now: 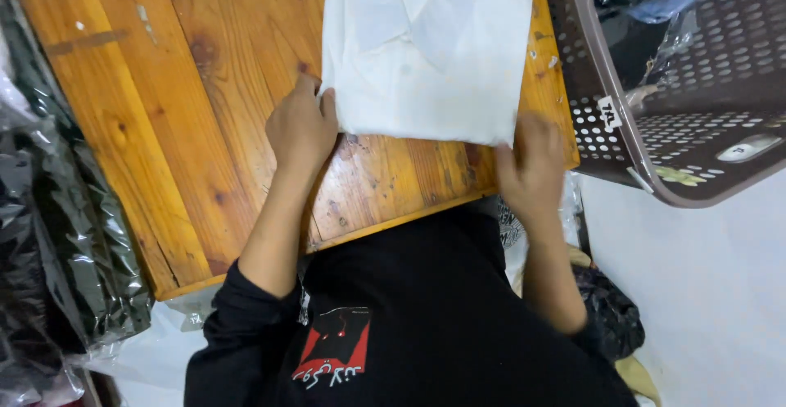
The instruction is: Folding white shirts and placing them into clear plastic bags for final packaging on a wooden table.
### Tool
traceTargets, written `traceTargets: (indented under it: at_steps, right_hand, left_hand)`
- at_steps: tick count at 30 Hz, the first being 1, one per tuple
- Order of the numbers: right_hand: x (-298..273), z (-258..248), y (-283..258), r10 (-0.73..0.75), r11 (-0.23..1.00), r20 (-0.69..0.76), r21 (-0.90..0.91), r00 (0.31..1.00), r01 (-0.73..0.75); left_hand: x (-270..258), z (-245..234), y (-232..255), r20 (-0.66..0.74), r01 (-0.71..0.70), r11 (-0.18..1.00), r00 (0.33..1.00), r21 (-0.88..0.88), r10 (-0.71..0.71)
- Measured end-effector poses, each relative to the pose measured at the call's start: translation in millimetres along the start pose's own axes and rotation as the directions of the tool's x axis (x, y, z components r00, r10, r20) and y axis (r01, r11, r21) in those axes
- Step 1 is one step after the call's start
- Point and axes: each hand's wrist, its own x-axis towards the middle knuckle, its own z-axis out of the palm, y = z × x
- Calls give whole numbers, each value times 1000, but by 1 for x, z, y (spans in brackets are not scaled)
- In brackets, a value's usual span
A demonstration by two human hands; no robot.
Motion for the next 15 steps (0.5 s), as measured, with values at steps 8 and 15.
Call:
traceTargets:
  at_steps: [8,15]
  right_hand:
    - [5,27,-27,-145,865,240,-440,960,241]
    - [-11,20,-15,-147,807,384,-487,912,335]
  left_hand:
    - [-116,-12,-30,302,167,986,940,-7,-157]
    - [-151,-48,-55,269,265,954,938,-141,-221]
